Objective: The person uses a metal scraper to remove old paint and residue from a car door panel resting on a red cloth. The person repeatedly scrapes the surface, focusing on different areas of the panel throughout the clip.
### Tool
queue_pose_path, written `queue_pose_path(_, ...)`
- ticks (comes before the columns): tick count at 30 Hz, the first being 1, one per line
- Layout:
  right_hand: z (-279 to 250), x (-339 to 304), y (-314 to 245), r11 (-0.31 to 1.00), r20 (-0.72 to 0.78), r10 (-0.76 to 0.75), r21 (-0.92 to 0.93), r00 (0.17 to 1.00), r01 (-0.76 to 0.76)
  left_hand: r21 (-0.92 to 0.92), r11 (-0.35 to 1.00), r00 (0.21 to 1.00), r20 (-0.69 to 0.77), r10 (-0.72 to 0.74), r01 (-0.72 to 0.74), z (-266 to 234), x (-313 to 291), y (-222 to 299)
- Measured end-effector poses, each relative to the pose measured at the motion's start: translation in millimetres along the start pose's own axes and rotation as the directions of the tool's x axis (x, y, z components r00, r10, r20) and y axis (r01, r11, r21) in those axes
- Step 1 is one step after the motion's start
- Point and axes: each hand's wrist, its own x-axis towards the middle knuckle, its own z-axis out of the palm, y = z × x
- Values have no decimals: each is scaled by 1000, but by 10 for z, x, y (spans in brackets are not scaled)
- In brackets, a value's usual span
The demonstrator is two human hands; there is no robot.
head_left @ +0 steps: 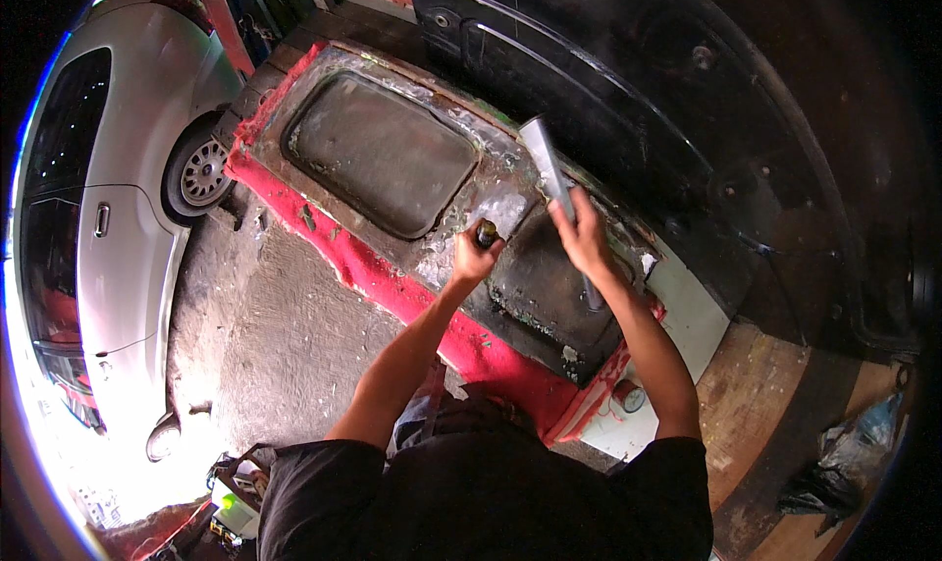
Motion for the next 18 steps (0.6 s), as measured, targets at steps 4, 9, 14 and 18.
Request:
queue_pose_path(4,-137,-85,-126,898,561,129,-416,818,144,-94,994,999,-18,-50,48,15,-79,-148)
queue_pose_path(9,-99,59,49,997,-54,72,13,996,-71,-72,997,999,1,-33,33,16,-67,-194)
queue_pose_path(14,31,-219,101,994,-42,104,-11,994,-105,-159,983,995,-22,-92,88,19,-23,-334)
queue_pose_path(18,61,-358,-4,997,147,26,-75,989,-15,-236,955,962,-164,-220,178,-1,-2,-578)
